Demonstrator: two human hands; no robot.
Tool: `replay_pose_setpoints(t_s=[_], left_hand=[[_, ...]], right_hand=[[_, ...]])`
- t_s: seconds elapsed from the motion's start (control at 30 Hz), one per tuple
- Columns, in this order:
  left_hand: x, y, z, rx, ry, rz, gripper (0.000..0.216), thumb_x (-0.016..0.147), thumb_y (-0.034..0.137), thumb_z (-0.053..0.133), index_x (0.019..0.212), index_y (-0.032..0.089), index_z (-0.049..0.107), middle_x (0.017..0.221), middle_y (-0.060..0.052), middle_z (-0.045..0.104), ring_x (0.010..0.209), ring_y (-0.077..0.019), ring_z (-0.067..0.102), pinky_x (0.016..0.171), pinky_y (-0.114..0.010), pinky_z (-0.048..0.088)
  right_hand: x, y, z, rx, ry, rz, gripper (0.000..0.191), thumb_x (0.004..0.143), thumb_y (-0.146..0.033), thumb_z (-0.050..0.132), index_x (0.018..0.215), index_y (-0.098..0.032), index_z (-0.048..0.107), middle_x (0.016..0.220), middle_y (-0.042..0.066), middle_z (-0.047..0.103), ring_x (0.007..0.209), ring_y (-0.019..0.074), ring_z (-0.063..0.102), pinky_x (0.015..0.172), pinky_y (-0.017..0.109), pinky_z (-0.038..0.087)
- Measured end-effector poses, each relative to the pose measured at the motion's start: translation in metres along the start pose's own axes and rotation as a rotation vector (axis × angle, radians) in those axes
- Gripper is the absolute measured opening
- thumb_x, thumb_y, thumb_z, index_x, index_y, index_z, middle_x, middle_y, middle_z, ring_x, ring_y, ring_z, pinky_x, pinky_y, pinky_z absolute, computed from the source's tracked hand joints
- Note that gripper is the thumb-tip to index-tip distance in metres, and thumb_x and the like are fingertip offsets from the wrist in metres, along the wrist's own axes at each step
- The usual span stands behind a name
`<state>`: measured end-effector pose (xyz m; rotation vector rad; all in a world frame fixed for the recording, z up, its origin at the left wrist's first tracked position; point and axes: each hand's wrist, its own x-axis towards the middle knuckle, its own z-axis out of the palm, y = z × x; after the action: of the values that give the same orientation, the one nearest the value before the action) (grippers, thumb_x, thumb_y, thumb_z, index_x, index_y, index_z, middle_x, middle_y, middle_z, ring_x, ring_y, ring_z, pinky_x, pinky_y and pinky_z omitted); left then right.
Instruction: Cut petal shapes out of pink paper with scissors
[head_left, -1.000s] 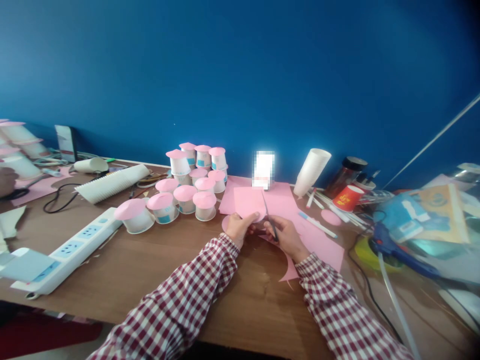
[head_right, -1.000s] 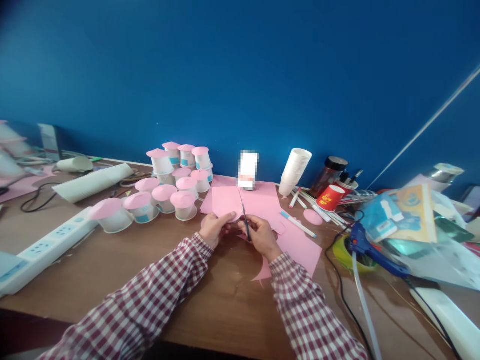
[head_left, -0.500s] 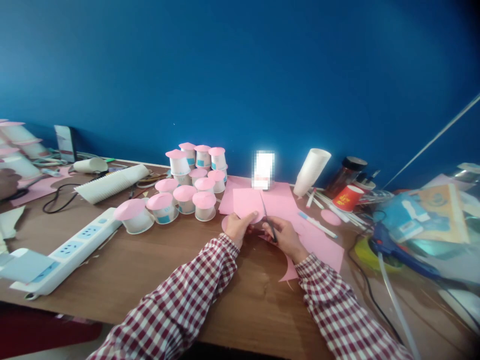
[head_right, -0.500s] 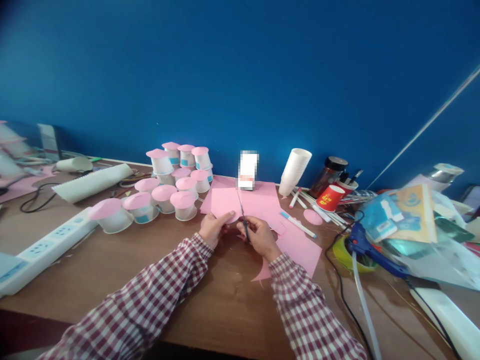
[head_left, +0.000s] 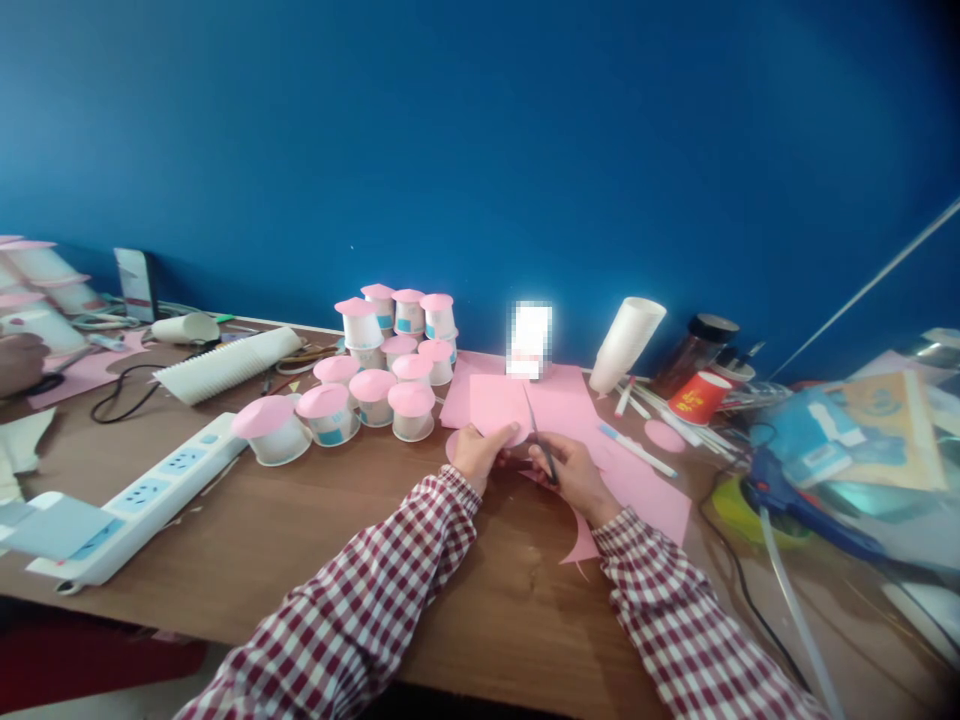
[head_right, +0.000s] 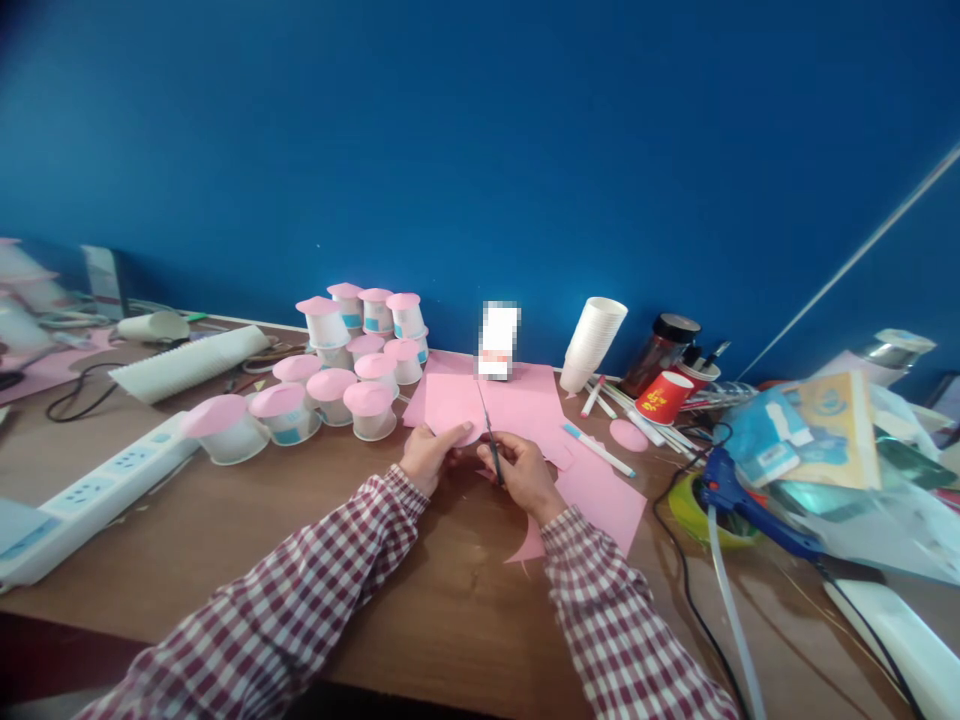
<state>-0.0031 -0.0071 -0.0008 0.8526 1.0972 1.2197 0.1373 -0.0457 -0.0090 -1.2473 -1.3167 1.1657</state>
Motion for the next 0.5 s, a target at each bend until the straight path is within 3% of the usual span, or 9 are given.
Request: replay_pose_setpoints(t_s=[0.5], left_hand=[[0.0039, -0.0040, -0.0023, -0.059, -0.049, -0.004, 0.027, 0.055, 0.031, 0.076, 0.055, 0.013, 0.056, 0.041, 0.002, 0.049, 0.035, -0.0071, 0.041, 0.032, -0.019, 0.029]], right_hand=[[0.0003, 0.0003, -0.0006, -0.039, -0.006, -0.040, 0.040, 0.075, -0.045, 0.064, 0.099, -0.014, 0.063, 0.058, -0.004, 0.051, 0.047, 0.0086, 0.048, 0.043, 0.021, 0.042]])
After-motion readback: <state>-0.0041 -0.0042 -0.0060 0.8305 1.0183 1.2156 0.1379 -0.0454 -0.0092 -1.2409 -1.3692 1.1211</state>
